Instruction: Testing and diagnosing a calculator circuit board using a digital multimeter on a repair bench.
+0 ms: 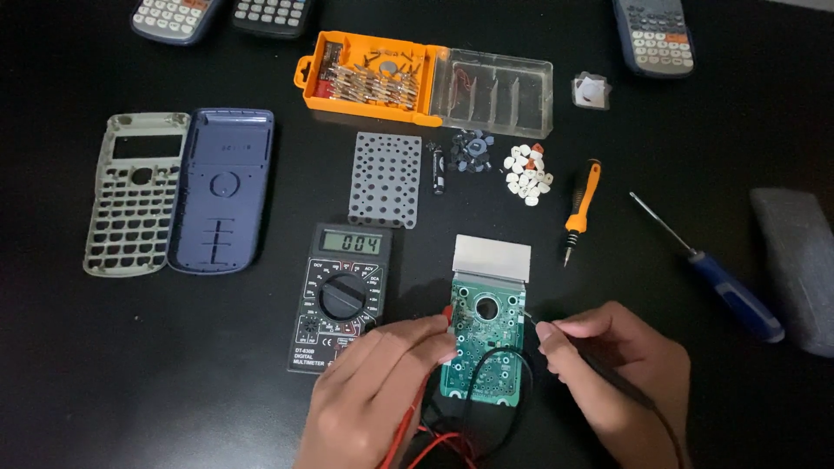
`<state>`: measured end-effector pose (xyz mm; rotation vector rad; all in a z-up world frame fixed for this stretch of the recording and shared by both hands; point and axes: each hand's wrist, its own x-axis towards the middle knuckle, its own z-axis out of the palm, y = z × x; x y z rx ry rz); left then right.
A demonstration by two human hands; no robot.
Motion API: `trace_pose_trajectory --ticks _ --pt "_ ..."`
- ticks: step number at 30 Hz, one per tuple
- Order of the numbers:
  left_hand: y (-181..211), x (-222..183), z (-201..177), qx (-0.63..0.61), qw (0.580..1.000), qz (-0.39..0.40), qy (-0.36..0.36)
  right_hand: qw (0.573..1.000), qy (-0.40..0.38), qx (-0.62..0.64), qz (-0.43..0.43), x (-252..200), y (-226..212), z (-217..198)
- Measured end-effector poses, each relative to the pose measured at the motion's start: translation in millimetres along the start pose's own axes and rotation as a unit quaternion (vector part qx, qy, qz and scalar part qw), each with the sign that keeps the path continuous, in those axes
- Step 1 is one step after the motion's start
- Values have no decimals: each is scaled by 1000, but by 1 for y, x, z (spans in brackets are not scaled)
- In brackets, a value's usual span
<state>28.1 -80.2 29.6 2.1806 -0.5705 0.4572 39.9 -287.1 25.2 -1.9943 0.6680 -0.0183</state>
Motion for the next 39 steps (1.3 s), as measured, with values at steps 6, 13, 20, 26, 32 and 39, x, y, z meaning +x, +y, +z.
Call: trace_pose_trajectory --ticks 6,13,20,26,32,39 --pt "0 -1 2 25 1000 1 9 1000 1 -2 -2 0 -2 0" --pt "0 -3 3 39 999 4 -13 997 -3 -65 40 -1 -15 -1" --pt "-3 -4 4 52 998 17 -15 998 16 -53 34 2 -18 0" --pt "0 -3 2 43 999 13 -18 997 42 -60 15 0 -13 2" --pt "2 -1 1 31 999 12 8 998 42 -40 -18 5 1 10" --pt "-4 -6 4 35 999 20 3 997 49 -32 -49 -9 6 6"
